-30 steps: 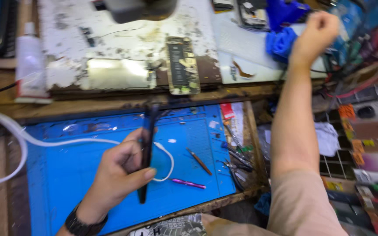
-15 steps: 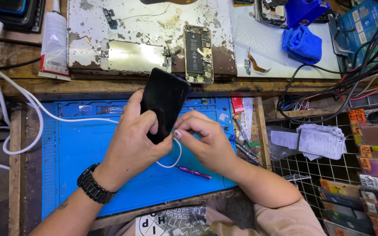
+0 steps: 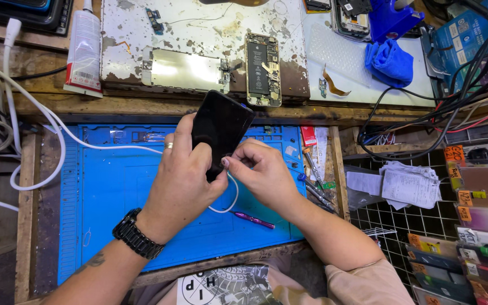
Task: The person holds a black smartphone and repeatedly rotates it to inspect the screen and edges. They connect a white charging cable, then remove it, and continue handling the device while occasionally reaching for other items on the workbench.
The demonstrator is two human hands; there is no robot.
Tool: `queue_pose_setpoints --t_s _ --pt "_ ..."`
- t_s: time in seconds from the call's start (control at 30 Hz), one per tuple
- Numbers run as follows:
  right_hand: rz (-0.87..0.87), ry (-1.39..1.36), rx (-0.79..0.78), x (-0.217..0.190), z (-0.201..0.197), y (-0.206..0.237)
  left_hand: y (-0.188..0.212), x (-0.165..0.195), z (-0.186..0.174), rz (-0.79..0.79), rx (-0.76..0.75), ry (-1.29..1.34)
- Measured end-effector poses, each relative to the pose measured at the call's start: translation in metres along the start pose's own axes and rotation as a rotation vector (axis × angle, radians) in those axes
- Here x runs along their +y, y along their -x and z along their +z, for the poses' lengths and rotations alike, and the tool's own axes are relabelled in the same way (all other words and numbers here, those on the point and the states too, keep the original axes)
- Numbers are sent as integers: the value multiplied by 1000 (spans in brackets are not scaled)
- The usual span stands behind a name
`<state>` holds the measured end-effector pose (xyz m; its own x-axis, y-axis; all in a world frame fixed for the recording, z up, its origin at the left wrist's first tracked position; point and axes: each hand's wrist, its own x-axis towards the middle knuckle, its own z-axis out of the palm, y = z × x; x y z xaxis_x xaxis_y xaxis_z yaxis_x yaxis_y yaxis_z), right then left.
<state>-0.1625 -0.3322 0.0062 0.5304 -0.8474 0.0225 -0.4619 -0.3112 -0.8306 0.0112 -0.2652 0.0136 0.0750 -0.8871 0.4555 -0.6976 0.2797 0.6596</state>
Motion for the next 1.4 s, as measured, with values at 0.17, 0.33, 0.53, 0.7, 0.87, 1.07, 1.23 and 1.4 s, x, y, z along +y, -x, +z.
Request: queue_pose_setpoints --t_s 0.17,0.33,0.53,0.7,0.87,1.07,1.23,1.4 --pt "-94 -183 38 5 9 1 4 -2 -1 -23 17 10" --pt "-46 -126 43 11 19 3 6 -6 0 -56 10 62" --pt "90 -666 -204 17 11 0 8 -9 0 -104 -27 132" --pt "80 -823 -112 20 9 7 10 -14 -3 -186 -76 356" --pt "103 -948 -100 22 6 17 17 -22 6 -408 -260 1069" --pt "91 -948 -78 22 10 33 33 -27 19 -471 -312 1428" --pt "27 -1057 -72 26 12 34 40 -25 32 -601 -318 1601" --pt "2 -1032 -35 31 15 31 44 -24 37 -756 -349 1732"
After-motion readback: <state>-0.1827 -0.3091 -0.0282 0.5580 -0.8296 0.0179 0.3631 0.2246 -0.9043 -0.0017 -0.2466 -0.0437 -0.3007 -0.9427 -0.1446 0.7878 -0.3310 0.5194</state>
